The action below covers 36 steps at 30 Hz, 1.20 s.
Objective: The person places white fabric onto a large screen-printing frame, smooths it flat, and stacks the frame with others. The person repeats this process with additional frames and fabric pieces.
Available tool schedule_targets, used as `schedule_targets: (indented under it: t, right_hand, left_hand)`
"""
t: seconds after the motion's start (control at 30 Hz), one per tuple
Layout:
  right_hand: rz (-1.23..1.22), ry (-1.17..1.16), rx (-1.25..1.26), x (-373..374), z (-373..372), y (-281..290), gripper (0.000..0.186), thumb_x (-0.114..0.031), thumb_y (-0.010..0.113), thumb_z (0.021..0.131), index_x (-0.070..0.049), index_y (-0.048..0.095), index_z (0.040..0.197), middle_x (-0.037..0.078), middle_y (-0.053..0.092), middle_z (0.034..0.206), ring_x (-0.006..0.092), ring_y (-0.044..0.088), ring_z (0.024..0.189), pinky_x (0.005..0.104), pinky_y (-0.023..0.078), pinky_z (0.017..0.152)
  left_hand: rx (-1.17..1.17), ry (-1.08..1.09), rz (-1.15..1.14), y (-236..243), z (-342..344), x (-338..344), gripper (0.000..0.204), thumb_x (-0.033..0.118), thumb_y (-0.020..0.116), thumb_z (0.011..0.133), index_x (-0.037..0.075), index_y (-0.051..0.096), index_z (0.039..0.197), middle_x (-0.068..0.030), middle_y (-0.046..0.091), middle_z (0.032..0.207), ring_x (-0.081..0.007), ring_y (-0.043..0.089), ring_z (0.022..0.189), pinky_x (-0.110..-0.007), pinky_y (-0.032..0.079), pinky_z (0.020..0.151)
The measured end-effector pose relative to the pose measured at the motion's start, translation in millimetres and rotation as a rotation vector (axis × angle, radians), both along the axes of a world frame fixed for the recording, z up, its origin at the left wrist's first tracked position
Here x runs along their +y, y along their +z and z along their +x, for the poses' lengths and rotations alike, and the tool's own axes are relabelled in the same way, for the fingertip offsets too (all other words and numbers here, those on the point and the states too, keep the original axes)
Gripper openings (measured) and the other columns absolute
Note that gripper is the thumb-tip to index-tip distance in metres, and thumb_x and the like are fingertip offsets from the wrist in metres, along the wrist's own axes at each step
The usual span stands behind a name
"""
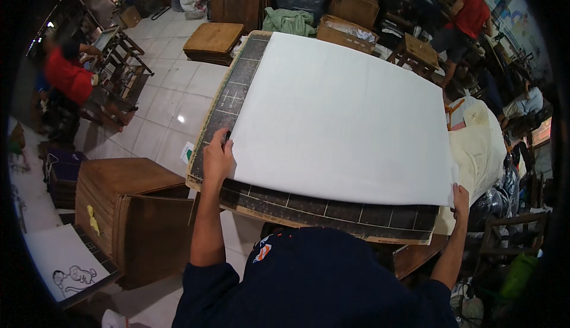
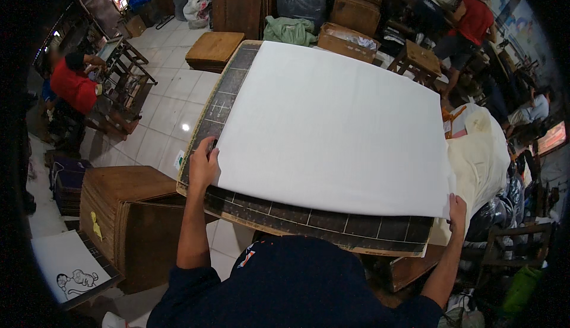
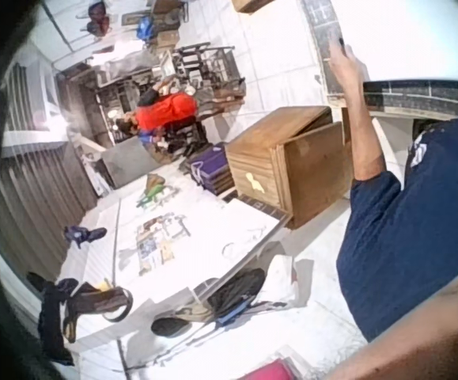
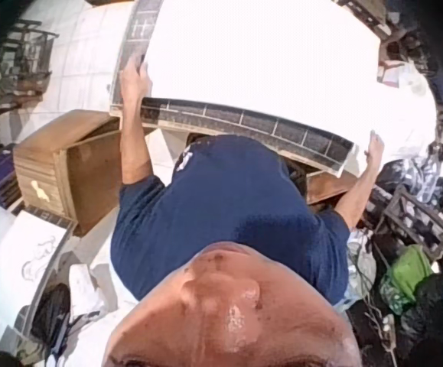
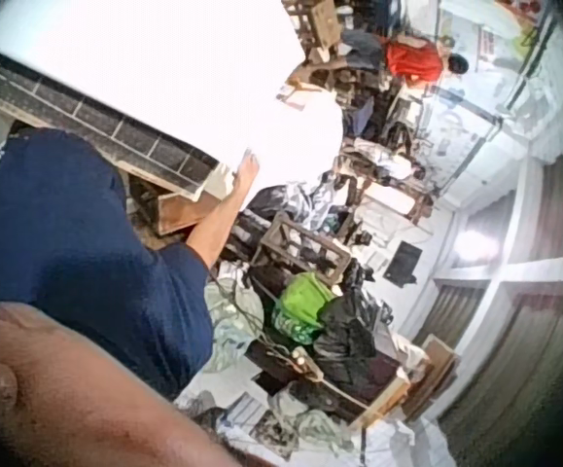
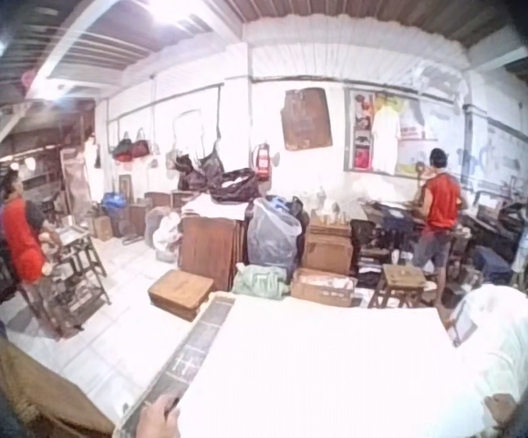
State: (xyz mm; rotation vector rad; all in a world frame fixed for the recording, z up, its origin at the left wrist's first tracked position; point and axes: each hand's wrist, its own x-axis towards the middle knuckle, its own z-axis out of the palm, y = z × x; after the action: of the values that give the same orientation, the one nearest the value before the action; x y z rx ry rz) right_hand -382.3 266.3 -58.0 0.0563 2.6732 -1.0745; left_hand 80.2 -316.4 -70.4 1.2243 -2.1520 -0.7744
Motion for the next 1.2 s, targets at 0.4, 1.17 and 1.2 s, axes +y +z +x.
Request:
schedule_targets:
  t: [0.4, 1.17, 1.2]
  right_hand:
    - [0.093, 0.151, 0.131, 61.2, 28.4, -29.6, 0.038, -0.027, 0.053, 0.101, 0.000, 0.051, 0.074, 0.001, 0.044, 0.062, 0.0099, 0.040, 0.059, 0.0323, 0.036, 0.053]
    - [0.009, 0.200, -0.038, 81.6, 83.8, -7.3, 0.034, -0.024, 0.056, 0.099, 0.003, 0.056, 0.078, 0.000, 0.051, 0.067, 0.0086, 0.042, 0.065, 0.0303, 0.039, 0.057]
    - [0.054, 0.198, -0.022, 80.8, 86.7, -6.1, 0.035, -0.024, 0.056, 0.099, 0.003, 0.056, 0.077, 0.000, 0.051, 0.066, 0.0083, 0.043, 0.064, 0.0300, 0.039, 0.057]
  left_hand:
    - [-0.078, 0.043, 0.068, 10.8, 33.1, 36.1, 0.034, 0.009, 0.061, 0.091, 0.004, 0.059, 0.125, -0.0245, 0.068, 0.083, -0.0405, 0.068, 0.079, -0.046, 0.052, 0.071]
    - [-0.072, 0.065, 0.100, 14.8, 81.4, 60.9, 0.044, 0.008, 0.061, 0.091, 0.004, 0.054, 0.133, -0.0265, 0.068, 0.099, -0.0402, 0.068, 0.089, -0.042, 0.053, 0.077]
    - [-0.102, 0.078, 0.146, 16.9, 82.8, 61.5, 0.044, 0.008, 0.062, 0.091, 0.004, 0.053, 0.134, -0.0260, 0.068, 0.095, -0.0402, 0.068, 0.086, -0.043, 0.053, 0.076]
